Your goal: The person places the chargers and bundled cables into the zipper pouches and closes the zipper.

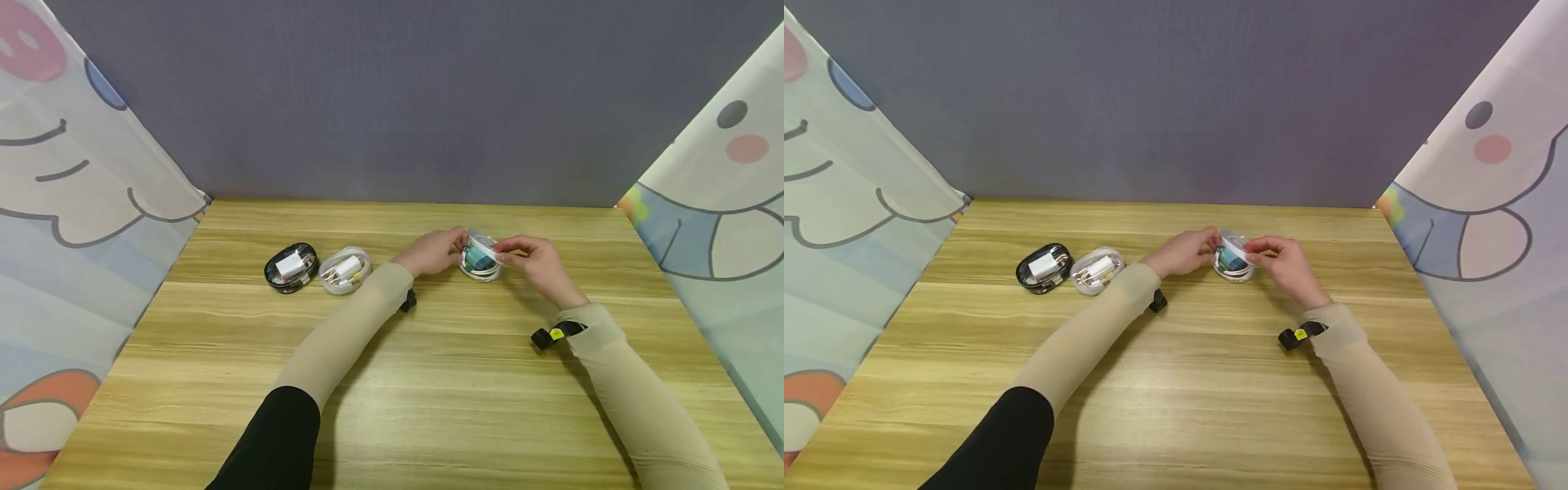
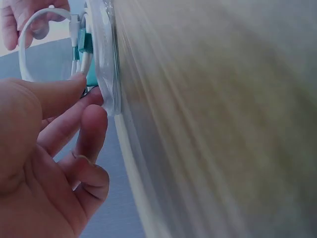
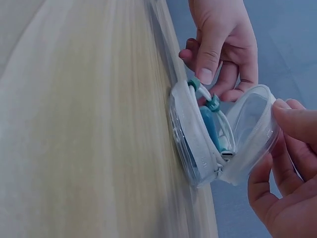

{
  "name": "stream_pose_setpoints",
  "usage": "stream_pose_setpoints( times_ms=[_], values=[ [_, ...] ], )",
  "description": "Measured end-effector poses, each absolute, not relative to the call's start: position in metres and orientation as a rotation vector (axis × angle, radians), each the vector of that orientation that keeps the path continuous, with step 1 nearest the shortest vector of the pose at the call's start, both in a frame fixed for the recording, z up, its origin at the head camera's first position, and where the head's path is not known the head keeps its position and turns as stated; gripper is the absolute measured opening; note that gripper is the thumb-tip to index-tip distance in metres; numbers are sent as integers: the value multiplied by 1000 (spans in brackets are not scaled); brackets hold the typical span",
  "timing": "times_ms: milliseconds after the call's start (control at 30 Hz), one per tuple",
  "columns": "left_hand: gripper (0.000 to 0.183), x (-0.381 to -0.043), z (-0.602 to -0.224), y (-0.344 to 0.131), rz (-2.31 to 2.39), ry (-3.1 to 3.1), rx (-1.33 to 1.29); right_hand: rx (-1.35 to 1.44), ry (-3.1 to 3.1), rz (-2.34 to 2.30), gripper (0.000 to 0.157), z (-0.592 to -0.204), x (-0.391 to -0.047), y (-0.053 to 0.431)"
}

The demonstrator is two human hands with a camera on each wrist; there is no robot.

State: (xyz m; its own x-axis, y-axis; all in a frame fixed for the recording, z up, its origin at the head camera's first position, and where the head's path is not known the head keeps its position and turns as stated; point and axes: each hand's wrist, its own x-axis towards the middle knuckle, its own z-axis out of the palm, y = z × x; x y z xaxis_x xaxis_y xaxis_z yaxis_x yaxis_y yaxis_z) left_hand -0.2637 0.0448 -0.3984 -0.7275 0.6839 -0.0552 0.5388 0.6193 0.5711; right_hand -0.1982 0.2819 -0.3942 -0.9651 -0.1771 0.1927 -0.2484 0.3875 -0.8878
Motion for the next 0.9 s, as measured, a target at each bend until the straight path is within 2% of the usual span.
stream_pose_setpoints(
  times_ms=[200, 567, 667, 833, 900],
  values=[
    [20, -261, -396, 44, 709, 2628, 992, 392, -2558, 1659, 20, -393, -197, 284],
    [30, -255, -395, 40, 734, 2658, 866, 476, -2706, 1479, 17, -389, -191, 279],
    [36, -253, -395, 40, 766, 2656, 817, 535, -2756, 1378, 16, -391, -189, 279],
    [61, -250, -392, 42, 805, 2636, 786, 671, -2784, 1273, 16, -395, -189, 280],
    [58, -249, -392, 42, 788, 2639, 813, 706, -2799, 1245, 17, -397, -189, 280]
  ],
)
